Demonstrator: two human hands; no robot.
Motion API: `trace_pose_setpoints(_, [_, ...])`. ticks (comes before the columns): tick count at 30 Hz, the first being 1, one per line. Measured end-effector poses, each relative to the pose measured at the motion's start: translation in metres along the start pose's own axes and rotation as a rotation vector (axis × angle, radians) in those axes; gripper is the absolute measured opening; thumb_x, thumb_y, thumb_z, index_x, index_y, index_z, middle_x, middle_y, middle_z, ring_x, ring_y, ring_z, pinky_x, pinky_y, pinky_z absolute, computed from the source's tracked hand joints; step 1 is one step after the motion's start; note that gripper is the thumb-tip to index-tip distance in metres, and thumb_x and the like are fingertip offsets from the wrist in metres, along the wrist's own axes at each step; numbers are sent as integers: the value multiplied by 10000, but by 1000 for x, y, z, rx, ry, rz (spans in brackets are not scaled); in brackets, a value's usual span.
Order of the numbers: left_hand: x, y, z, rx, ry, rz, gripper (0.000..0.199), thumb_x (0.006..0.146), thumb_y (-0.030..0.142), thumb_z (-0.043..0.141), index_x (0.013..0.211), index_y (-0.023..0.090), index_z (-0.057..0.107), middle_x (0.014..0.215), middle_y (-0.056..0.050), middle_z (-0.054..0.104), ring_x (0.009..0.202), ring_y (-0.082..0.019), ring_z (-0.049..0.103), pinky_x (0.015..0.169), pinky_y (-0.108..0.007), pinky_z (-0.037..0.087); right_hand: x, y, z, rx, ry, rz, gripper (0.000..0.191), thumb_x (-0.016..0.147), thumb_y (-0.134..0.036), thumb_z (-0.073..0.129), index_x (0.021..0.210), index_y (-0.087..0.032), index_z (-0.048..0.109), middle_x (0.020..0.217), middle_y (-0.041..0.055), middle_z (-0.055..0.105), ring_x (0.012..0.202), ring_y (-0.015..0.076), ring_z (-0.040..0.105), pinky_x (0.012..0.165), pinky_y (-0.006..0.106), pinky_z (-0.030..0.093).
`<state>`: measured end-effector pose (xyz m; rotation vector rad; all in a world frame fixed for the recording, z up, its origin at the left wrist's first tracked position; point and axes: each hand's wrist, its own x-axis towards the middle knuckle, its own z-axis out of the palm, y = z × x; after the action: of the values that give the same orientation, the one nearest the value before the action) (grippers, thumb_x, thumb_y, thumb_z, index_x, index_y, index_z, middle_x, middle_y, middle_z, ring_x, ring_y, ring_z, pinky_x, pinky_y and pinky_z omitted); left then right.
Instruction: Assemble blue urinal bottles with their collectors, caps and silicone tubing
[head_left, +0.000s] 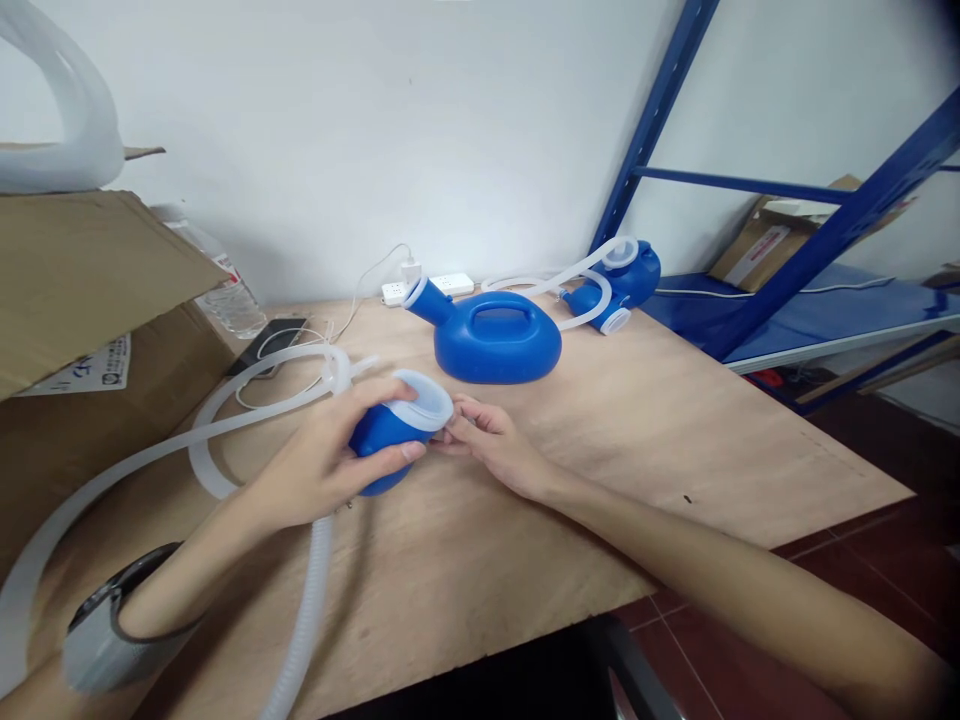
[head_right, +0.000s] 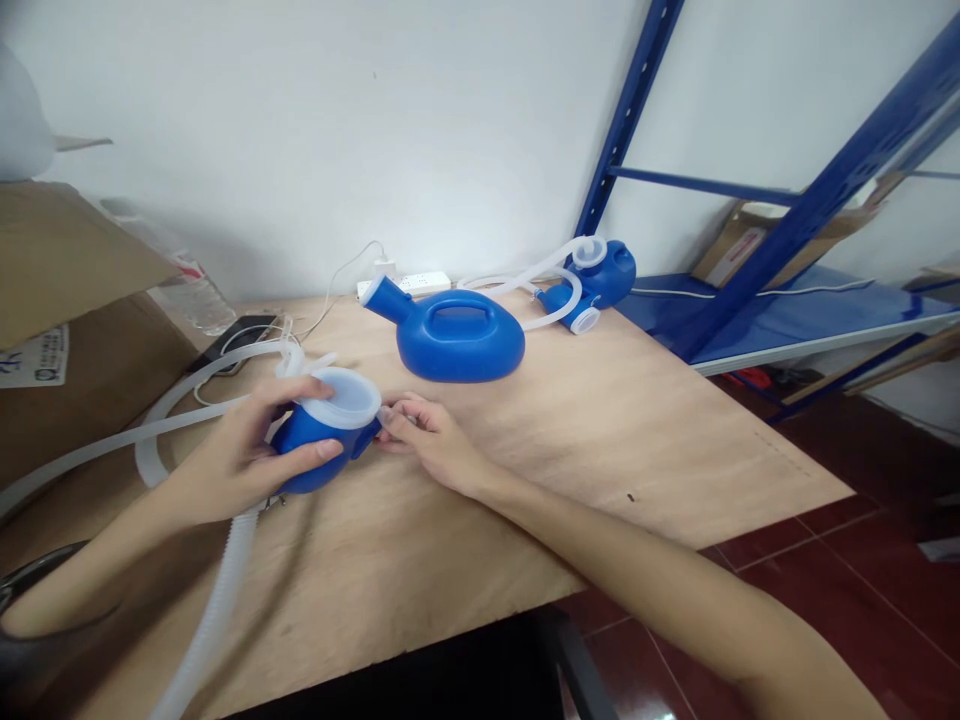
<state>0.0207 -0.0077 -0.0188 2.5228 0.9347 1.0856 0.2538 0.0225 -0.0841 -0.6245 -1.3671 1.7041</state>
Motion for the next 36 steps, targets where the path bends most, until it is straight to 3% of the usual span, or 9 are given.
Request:
trace_pose_setpoints(3, [-2,0,-3,-57,53,-57,374,1020,355,712,1342,336,523,1253,-32,679,1041,-201,717,891,-308,603,2,-3,0,75,36,-9,372,873,-571,843,817,-236,691,961,-2,697,933,158,706,1004,406,643])
trace_pose_setpoints(7, [-5,-2,-5,-129,102,-106,394,1027,383,700,1362,364,494,1308,-36,571,1002,-177,704,831,-291,621,2,-7,-1,25,71,-54,342,844,-511,885,833,-240,677,860,-19,719,840,148,705,836,331,648])
trace_pose_setpoints(11, [-4,-2,-5,-117,70,-91,407,1028,281,680,1367,365,471,1274,-22,584,984,-157,701,790,-250,620,1,-7,-3,32,72,-74,347,878,-523,855,931,-240,660,820,-28,718,753,129,696,664,252,574])
trace_pose_setpoints(15, [-2,0,-6,-137,37,-79,434,1026,262,686,1378,355,451,1257,-24,619,997,-155,712,764,-216,621,3,-6,-4,70,80,-65,350,857,-493,880,935,-238,653,715,-67,651,594,91,588,573,226,508])
trace_pose_setpoints(20, [0,2,-5,-218,29,-79,424,1025,289,706,1368,350,464,1256,-25,643,928,-137,732,764,-221,644,7,-7,-1,21,147,-125,375,799,-497,918,899,-231,674,751,-54,659,593,88,564,542,225,489])
trace_pose_setpoints(28, [1,3,-2,-349,27,-61,428,1024,279,686,1382,400,486,1265,-34,708,882,-187,761,672,-268,656,7,-10,4,18,135,-169,377,816,-514,904,882,-227,669,727,-56,632,592,85,547,532,216,472])
trace_pose_setpoints(36, [-2,-1,2,-308,48,-61,459,1001,313,725,1386,390,489,1261,-47,654,995,-199,728,784,-286,646,6,-10,6,-6,143,-149,414,835,-561,877,911,-239,629,806,-50,606,647,91,562,549,215,494])
